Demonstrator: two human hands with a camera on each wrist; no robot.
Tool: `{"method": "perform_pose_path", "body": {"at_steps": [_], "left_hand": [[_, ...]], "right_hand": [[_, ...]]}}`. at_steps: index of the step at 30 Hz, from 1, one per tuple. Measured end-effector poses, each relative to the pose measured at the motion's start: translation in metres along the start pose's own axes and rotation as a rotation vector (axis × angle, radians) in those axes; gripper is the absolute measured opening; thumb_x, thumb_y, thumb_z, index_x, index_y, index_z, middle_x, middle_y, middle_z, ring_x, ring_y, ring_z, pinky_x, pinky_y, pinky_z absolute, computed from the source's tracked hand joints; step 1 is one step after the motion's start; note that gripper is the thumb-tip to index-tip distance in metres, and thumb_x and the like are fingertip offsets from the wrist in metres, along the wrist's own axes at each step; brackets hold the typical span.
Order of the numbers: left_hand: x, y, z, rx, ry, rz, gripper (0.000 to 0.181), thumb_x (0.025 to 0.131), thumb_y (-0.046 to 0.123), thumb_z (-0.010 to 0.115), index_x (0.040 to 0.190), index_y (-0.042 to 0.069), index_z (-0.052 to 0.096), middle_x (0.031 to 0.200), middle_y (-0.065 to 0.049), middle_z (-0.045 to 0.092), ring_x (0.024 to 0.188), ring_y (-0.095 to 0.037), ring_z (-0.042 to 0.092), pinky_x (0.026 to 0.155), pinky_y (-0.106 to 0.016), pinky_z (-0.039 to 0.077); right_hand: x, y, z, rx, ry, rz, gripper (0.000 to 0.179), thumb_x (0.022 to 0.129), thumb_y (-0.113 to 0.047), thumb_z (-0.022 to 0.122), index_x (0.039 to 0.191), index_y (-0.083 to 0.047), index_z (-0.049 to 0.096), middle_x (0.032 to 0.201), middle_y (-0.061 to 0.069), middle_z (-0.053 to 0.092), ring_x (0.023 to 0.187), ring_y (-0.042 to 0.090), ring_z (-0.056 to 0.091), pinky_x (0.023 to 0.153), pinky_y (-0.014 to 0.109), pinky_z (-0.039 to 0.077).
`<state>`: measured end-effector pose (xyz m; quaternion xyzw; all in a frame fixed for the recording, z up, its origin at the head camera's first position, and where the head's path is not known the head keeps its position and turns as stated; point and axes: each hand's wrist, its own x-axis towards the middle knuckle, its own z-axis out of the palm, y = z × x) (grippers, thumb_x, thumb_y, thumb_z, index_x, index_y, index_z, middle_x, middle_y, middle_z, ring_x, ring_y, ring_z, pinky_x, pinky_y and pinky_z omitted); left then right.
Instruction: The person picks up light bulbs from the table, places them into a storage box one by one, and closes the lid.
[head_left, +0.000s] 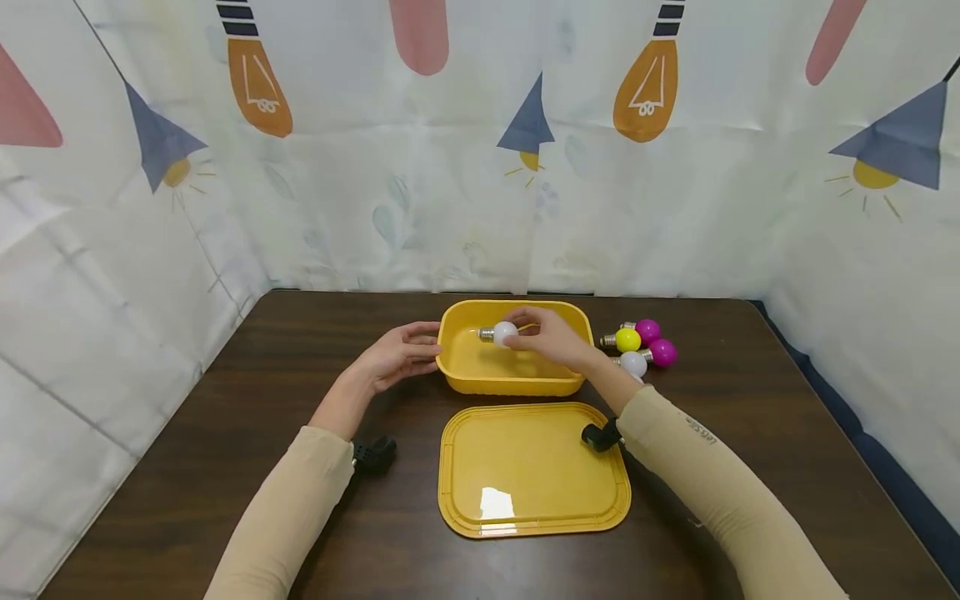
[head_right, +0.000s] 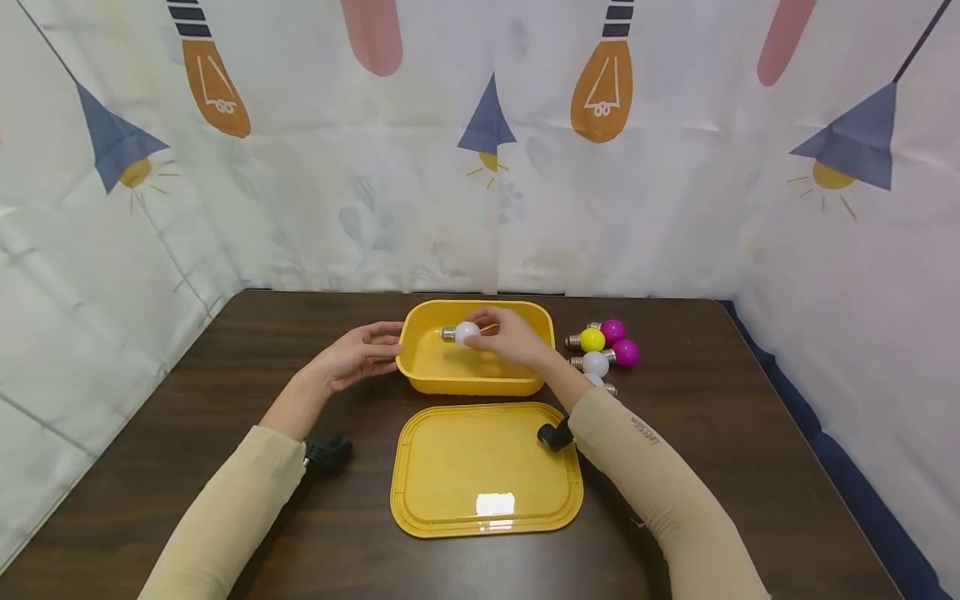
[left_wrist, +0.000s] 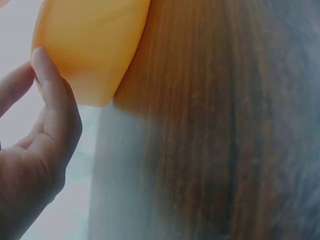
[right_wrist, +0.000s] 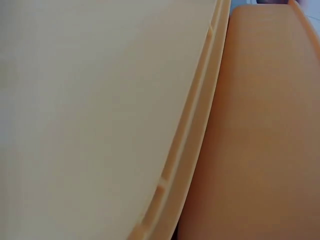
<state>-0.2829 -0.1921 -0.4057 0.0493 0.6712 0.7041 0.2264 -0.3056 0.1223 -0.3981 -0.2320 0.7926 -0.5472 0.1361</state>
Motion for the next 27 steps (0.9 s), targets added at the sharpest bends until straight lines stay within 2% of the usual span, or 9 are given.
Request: {"method": "perform_pose_path", "body": {"at_steps": [3,7,11,16,18,22,27], "left_hand": [[0.008,0.003,0.004,-0.003,-0.016,0.017,0.060,0.103,0.002,0.061,0.157,0.003,0.035,0.131,-0.022,0.059,0.100,-0.023,0.070,0.090,-0.035,0.059],[0.018,0.005,0.017,-0.006,-0.042,0.022,0.060,0.103,0.001,0.061,0.156,0.002,0.035,0.134,-0.024,0.057,0.101,-0.023,0.070,0.092,-0.035,0.058],[0.022,0.004,0.027,-0.010,-0.030,0.012,0.058,0.103,0.000,0.060,0.156,0.003,0.036,0.140,-0.029,0.052,0.106,-0.028,0.068,0.091,-0.035,0.058],[0.015,-0.003,0.029,-0.033,0.012,0.013,0.060,0.103,0.002,0.062,0.157,0.005,0.036,0.144,-0.029,0.049,0.116,-0.036,0.063,0.091,-0.035,0.058],[0.009,-0.007,0.028,-0.050,0.038,0.012,0.060,0.103,0.003,0.062,0.157,0.005,0.036,0.144,-0.029,0.049,0.114,-0.036,0.064,0.090,-0.034,0.059],[-0.005,-0.015,0.021,-0.085,0.090,0.010,0.060,0.102,0.002,0.063,0.156,0.004,0.037,0.141,-0.028,0.051,0.104,-0.027,0.068,0.087,-0.033,0.059],[-0.015,-0.014,0.012,-0.087,0.105,0.018,0.061,0.102,0.001,0.062,0.157,0.004,0.036,0.142,-0.028,0.050,0.105,-0.029,0.067,0.087,-0.032,0.059]], "right_hand": [[0.003,-0.002,-0.002,0.024,0.006,0.015,0.039,0.098,-0.012,0.073,0.134,-0.002,0.061,0.130,0.017,0.061,0.111,0.030,0.065,0.093,0.040,0.057],[0.002,-0.003,-0.011,0.035,0.017,0.050,0.040,0.098,-0.009,0.072,0.135,-0.001,0.060,0.132,0.018,0.059,0.111,0.032,0.064,0.094,0.043,0.056],[0.003,-0.002,-0.017,0.028,-0.003,0.076,0.040,0.098,-0.010,0.072,0.136,-0.002,0.059,0.134,0.018,0.057,0.114,0.032,0.062,0.098,0.047,0.054],[0.010,-0.004,-0.017,-0.005,-0.025,0.090,0.039,0.097,-0.008,0.072,0.133,-0.002,0.061,0.131,0.018,0.058,0.113,0.032,0.060,0.098,0.049,0.053],[0.014,-0.003,-0.014,-0.038,-0.039,0.087,0.039,0.096,-0.010,0.074,0.133,-0.002,0.062,0.130,0.018,0.060,0.113,0.031,0.059,0.097,0.045,0.053],[0.020,-0.003,-0.004,-0.107,-0.084,0.083,0.041,0.096,-0.013,0.075,0.133,-0.002,0.062,0.130,0.017,0.062,0.114,0.029,0.058,0.095,0.040,0.051],[0.027,-0.005,0.005,-0.147,-0.102,0.078,0.039,0.096,-0.014,0.075,0.132,-0.004,0.063,0.127,0.014,0.064,0.113,0.028,0.058,0.096,0.040,0.049]]}}
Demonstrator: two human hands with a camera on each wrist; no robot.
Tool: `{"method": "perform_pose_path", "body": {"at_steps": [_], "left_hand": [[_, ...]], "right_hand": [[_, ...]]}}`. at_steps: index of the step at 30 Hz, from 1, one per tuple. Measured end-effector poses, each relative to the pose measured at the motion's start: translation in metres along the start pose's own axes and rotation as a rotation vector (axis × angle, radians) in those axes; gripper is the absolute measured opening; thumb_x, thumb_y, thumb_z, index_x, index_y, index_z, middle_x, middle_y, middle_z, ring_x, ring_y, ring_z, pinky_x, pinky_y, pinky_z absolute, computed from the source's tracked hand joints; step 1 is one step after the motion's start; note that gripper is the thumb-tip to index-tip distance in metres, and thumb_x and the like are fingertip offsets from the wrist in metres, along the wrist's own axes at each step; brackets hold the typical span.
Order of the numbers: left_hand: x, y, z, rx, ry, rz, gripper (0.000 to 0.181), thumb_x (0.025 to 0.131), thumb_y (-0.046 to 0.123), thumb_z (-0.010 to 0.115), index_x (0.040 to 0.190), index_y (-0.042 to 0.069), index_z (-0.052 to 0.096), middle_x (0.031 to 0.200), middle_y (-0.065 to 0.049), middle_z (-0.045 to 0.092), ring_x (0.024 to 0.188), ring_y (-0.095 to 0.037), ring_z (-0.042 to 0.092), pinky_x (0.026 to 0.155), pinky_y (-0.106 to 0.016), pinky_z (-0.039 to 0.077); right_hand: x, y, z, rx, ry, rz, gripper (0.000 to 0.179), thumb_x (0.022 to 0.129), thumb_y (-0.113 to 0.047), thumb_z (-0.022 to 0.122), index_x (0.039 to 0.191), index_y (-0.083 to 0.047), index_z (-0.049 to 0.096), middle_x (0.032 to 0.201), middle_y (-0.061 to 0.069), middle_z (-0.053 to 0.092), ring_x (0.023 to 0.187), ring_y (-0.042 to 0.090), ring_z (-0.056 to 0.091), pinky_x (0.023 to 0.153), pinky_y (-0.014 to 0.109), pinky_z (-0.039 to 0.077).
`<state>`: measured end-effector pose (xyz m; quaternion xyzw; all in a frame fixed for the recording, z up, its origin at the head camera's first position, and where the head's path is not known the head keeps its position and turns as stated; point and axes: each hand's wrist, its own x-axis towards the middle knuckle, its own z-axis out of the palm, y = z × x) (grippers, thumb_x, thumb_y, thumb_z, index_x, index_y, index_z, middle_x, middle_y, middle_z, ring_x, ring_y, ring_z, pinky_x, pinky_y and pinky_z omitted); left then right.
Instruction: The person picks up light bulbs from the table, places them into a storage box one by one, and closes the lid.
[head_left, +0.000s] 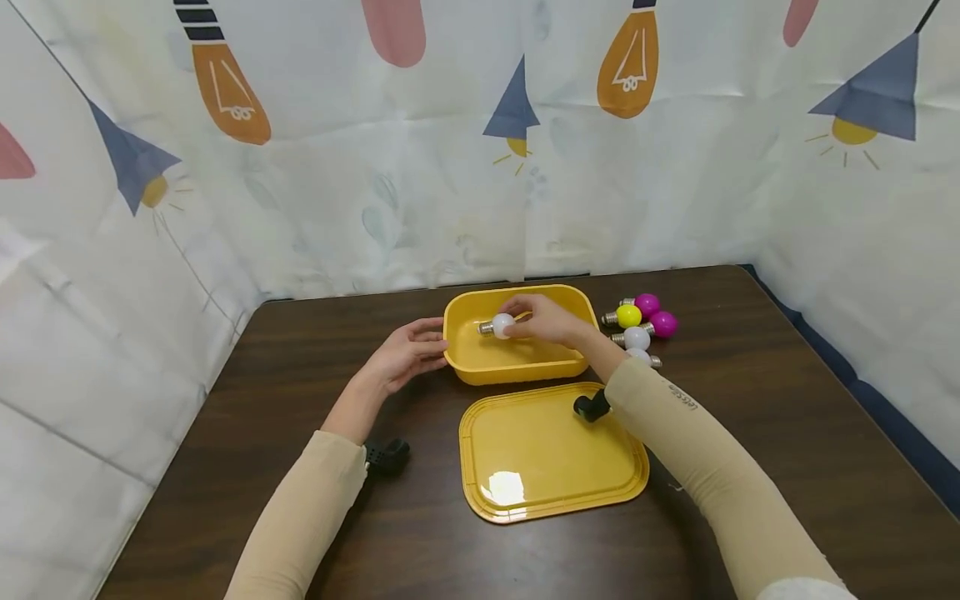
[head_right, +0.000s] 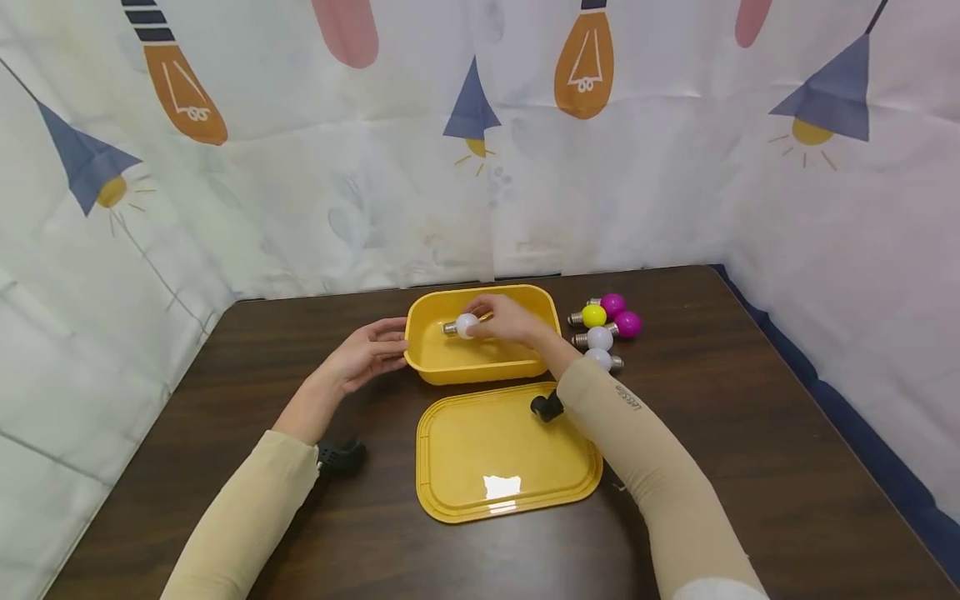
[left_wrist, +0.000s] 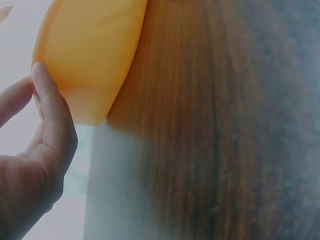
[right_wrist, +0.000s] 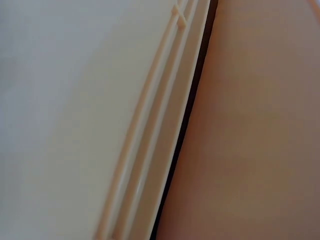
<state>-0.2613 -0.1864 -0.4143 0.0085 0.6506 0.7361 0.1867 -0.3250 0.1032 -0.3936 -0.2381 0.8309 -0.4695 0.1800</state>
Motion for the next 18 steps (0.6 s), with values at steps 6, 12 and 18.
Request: {"method": "perform_pose_path", "body": {"at_steps": [6,12,18], "left_hand": [[-0.0030,0.0019,-0.0044,0.006,-0.020,-0.004,0.062,0.103,0.003,0.062,0.158,0.005,0.034,0.142,-0.026,0.051,0.104,-0.026,0.068,0.089,-0.033,0.059],[0.0005,0.0074,-0.0030,0.022,-0.036,0.004,0.060,0.103,0.004,0.062,0.157,0.006,0.036,0.142,-0.027,0.052,0.103,-0.025,0.069,0.090,-0.034,0.058],[0.0009,0.0088,0.0003,0.028,-0.047,-0.030,0.061,0.103,0.004,0.062,0.158,0.007,0.035,0.144,-0.028,0.049,0.110,-0.030,0.067,0.091,-0.034,0.058]], "right_hand": [[0.0037,-0.0049,0.0060,0.053,-0.001,-0.001,0.036,0.095,-0.009,0.074,0.129,-0.002,0.064,0.124,0.015,0.063,0.111,0.028,0.057,0.093,0.038,0.049],[0.0069,-0.0084,0.0075,0.046,0.019,0.001,0.037,0.095,-0.009,0.075,0.129,-0.002,0.064,0.125,0.015,0.063,0.112,0.029,0.057,0.094,0.039,0.050],[0.0100,-0.0084,0.0104,0.045,0.027,0.037,0.037,0.094,-0.008,0.076,0.128,0.001,0.064,0.126,0.017,0.063,0.112,0.029,0.057,0.093,0.036,0.050]]}}
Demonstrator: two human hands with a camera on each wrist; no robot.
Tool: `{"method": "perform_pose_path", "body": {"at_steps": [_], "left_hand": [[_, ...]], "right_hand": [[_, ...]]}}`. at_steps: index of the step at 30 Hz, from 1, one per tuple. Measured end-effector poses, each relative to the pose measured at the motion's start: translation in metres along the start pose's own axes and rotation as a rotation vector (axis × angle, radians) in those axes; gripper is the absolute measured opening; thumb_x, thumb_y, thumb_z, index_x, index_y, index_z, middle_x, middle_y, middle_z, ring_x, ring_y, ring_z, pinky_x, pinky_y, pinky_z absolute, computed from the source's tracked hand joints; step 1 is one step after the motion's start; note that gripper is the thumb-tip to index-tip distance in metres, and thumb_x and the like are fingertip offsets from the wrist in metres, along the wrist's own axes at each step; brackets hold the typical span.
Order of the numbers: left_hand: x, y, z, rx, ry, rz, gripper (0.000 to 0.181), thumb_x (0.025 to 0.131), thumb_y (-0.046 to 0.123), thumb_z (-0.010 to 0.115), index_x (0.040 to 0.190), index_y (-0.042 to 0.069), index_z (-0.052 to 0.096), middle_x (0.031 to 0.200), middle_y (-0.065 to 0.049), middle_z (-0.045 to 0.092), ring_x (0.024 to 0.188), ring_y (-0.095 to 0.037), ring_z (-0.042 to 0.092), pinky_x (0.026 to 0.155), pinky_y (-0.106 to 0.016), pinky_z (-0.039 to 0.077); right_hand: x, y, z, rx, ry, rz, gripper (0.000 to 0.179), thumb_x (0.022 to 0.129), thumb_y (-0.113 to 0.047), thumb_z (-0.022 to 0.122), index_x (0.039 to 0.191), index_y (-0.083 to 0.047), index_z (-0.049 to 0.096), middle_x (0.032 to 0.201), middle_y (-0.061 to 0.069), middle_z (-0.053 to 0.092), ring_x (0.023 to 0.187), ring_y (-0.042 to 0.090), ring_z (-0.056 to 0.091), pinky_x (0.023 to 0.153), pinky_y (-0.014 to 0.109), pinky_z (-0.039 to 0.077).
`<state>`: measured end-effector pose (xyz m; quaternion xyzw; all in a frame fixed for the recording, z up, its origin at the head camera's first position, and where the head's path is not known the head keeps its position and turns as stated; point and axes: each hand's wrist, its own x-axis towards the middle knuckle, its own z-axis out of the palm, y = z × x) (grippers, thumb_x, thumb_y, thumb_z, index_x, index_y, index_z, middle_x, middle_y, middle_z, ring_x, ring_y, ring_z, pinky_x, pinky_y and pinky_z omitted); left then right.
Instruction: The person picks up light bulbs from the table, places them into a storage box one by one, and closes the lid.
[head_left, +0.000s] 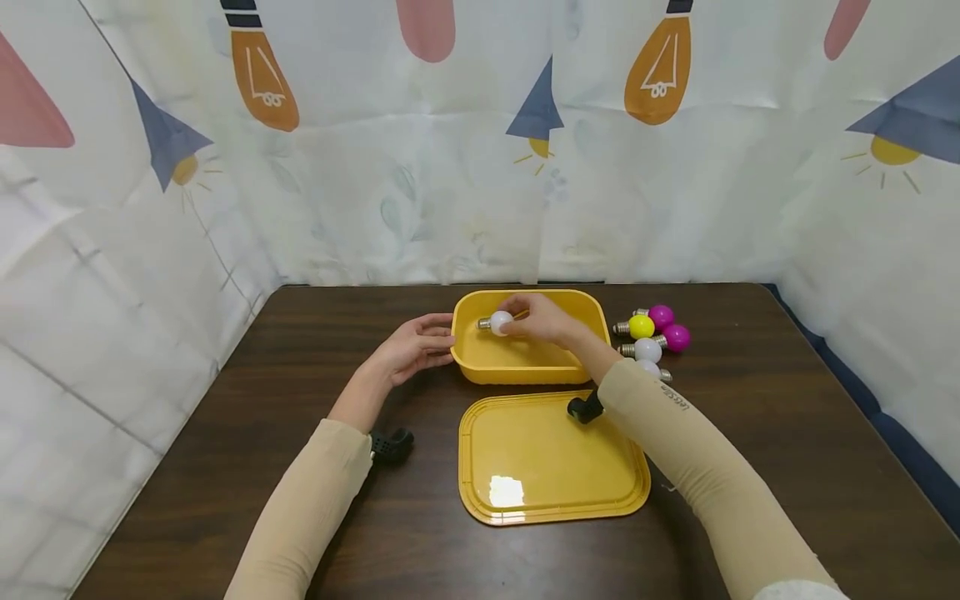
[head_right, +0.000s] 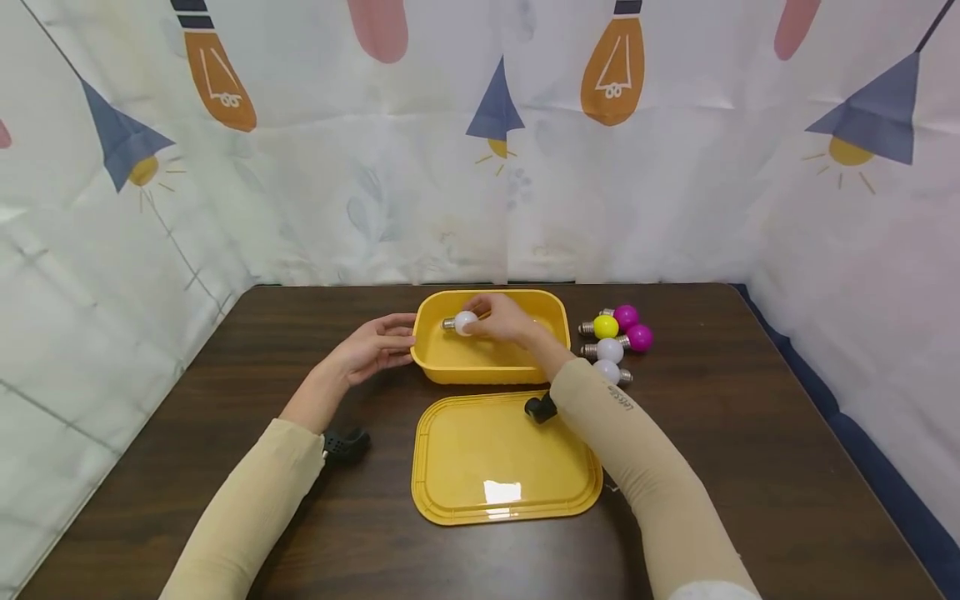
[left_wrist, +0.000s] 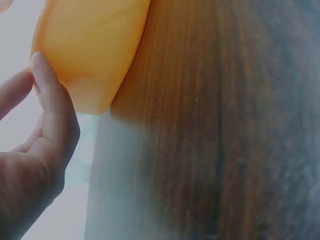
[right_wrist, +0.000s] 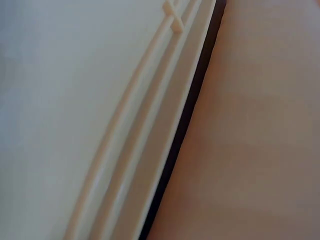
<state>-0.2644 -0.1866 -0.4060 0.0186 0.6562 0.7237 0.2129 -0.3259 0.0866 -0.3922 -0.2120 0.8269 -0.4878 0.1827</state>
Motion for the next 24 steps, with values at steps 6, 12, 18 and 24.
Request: {"method": "perform_pose_path", "body": {"at_steps": [6,12,18,24], "left_hand": [[0.003,-0.001,0.000,-0.007,0.003,0.010,0.059,0.103,0.002,0.061,0.157,0.006,0.037,0.141,-0.028,0.051,0.102,-0.025,0.069,0.089,-0.034,0.059],[0.004,-0.005,0.001,-0.016,0.006,0.001,0.058,0.103,0.001,0.060,0.156,0.006,0.037,0.137,-0.026,0.054,0.096,-0.021,0.070,0.088,-0.034,0.059],[0.003,-0.007,0.000,-0.027,0.013,-0.004,0.058,0.103,-0.001,0.059,0.156,0.004,0.036,0.139,-0.027,0.053,0.097,-0.022,0.070,0.088,-0.034,0.059],[0.003,-0.006,0.000,-0.025,0.012,0.011,0.058,0.103,-0.001,0.058,0.156,0.003,0.036,0.139,-0.029,0.052,0.095,-0.021,0.070,0.087,-0.033,0.060]], "right_hand": [[0.006,0.003,0.005,-0.001,0.013,-0.002,0.036,0.094,-0.011,0.076,0.127,0.000,0.065,0.123,0.017,0.064,0.107,0.028,0.059,0.084,0.032,0.053],[0.009,0.006,0.011,-0.069,0.028,-0.017,0.036,0.093,-0.017,0.079,0.124,-0.004,0.067,0.121,0.013,0.067,0.105,0.027,0.060,0.078,0.032,0.054],[0.012,0.009,0.016,-0.112,0.039,-0.018,0.039,0.094,-0.020,0.078,0.128,-0.006,0.067,0.124,0.012,0.067,0.109,0.026,0.061,0.082,0.032,0.054],[0.012,0.007,0.014,-0.106,0.054,-0.020,0.042,0.095,-0.017,0.077,0.133,-0.005,0.066,0.126,0.016,0.066,0.113,0.029,0.064,0.087,0.036,0.055]]}}
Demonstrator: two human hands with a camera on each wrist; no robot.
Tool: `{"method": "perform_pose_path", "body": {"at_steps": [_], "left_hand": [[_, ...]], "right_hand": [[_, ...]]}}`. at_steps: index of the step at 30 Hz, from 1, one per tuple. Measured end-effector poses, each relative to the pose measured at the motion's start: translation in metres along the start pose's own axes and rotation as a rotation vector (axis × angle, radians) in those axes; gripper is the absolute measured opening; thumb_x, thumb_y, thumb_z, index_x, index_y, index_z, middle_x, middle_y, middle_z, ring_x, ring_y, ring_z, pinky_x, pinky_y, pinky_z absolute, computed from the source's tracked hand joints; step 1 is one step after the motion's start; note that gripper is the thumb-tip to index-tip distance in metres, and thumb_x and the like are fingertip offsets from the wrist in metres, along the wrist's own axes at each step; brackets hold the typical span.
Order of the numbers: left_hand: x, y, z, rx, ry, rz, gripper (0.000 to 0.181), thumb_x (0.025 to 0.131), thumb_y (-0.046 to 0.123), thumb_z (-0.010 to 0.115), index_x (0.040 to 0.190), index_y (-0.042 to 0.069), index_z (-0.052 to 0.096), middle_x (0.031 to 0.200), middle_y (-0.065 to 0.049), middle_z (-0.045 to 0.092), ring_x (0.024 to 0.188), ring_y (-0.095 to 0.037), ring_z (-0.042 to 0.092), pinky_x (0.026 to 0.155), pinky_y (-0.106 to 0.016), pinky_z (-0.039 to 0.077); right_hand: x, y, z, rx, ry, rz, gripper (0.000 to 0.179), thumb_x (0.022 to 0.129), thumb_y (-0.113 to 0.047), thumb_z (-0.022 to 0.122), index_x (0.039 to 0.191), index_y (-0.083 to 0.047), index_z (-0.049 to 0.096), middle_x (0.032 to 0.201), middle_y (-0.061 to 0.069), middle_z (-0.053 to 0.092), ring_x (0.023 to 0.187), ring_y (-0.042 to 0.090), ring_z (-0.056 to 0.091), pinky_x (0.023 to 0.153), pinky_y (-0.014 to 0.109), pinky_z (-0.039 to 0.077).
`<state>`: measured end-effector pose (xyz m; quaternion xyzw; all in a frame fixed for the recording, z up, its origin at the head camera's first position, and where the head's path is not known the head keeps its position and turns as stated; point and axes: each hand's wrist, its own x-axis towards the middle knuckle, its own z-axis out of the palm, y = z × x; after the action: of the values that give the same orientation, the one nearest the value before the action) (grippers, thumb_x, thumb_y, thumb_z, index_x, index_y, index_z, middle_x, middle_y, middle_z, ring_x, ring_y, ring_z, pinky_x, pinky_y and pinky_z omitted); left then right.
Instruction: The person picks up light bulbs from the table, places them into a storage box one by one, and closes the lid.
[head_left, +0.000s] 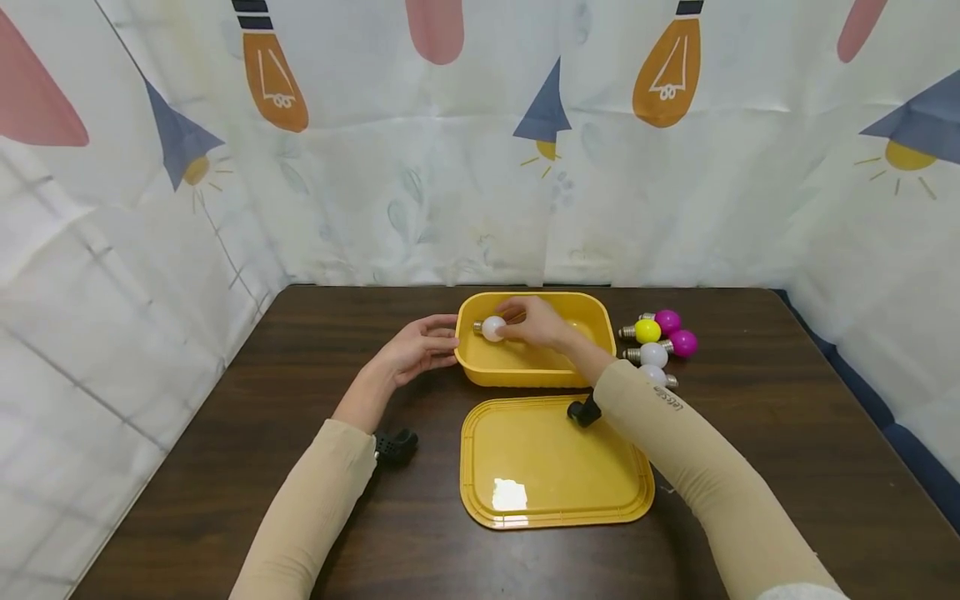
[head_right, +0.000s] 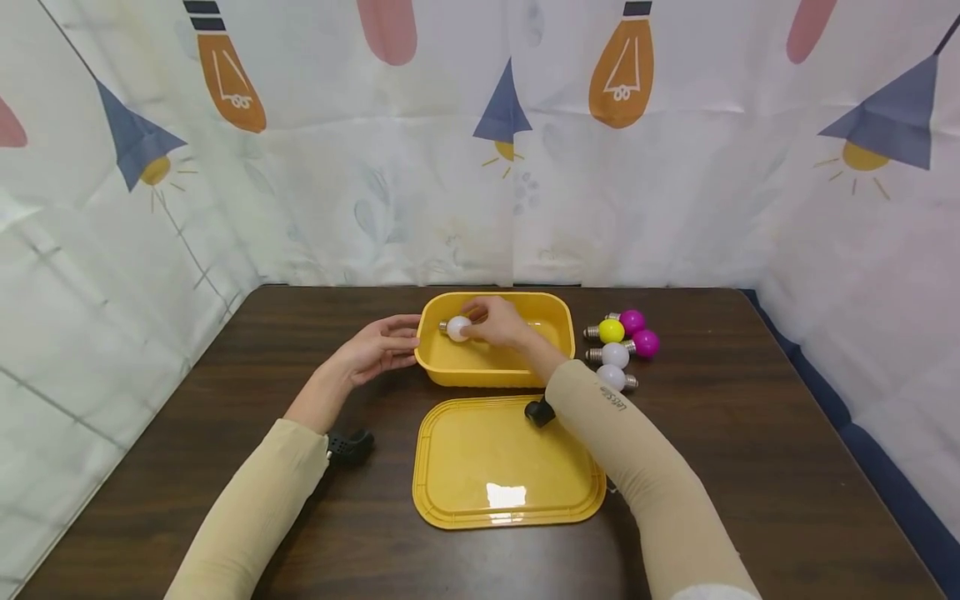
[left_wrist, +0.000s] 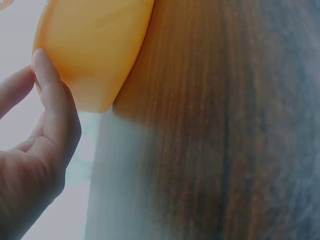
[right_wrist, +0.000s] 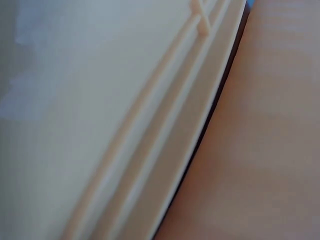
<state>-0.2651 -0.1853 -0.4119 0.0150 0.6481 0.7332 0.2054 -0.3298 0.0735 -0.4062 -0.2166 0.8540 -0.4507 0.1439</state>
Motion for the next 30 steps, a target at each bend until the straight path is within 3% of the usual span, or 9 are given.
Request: {"method": "perform_pose_path", "body": {"at_steps": [8,14,30], "left_hand": [[0.000,0.004,0.002,0.012,-0.007,0.007,0.058,0.103,-0.001,0.059,0.157,0.004,0.036,0.143,-0.031,0.048,0.102,-0.025,0.070,0.088,-0.034,0.059],[0.004,0.007,0.004,0.014,0.012,0.003,0.057,0.103,-0.001,0.059,0.156,0.004,0.038,0.142,-0.030,0.049,0.105,-0.028,0.069,0.088,-0.034,0.059],[-0.001,0.005,0.004,0.015,0.019,-0.001,0.058,0.102,-0.001,0.060,0.155,0.004,0.038,0.143,-0.030,0.050,0.101,-0.025,0.070,0.087,-0.034,0.060]], "right_hand": [[-0.003,-0.004,-0.009,0.015,0.006,-0.013,0.040,0.096,-0.013,0.076,0.132,0.000,0.064,0.126,0.018,0.066,0.111,0.030,0.066,0.086,0.035,0.058],[-0.008,-0.003,-0.021,-0.044,0.054,-0.014,0.039,0.095,-0.016,0.077,0.131,-0.004,0.065,0.127,0.017,0.065,0.114,0.031,0.063,0.096,0.041,0.053],[-0.053,-0.010,-0.058,-0.080,0.034,-0.147,0.039,0.101,-0.020,0.070,0.132,0.000,0.063,0.134,0.020,0.062,0.119,0.032,0.061,0.103,0.048,0.049]]}}
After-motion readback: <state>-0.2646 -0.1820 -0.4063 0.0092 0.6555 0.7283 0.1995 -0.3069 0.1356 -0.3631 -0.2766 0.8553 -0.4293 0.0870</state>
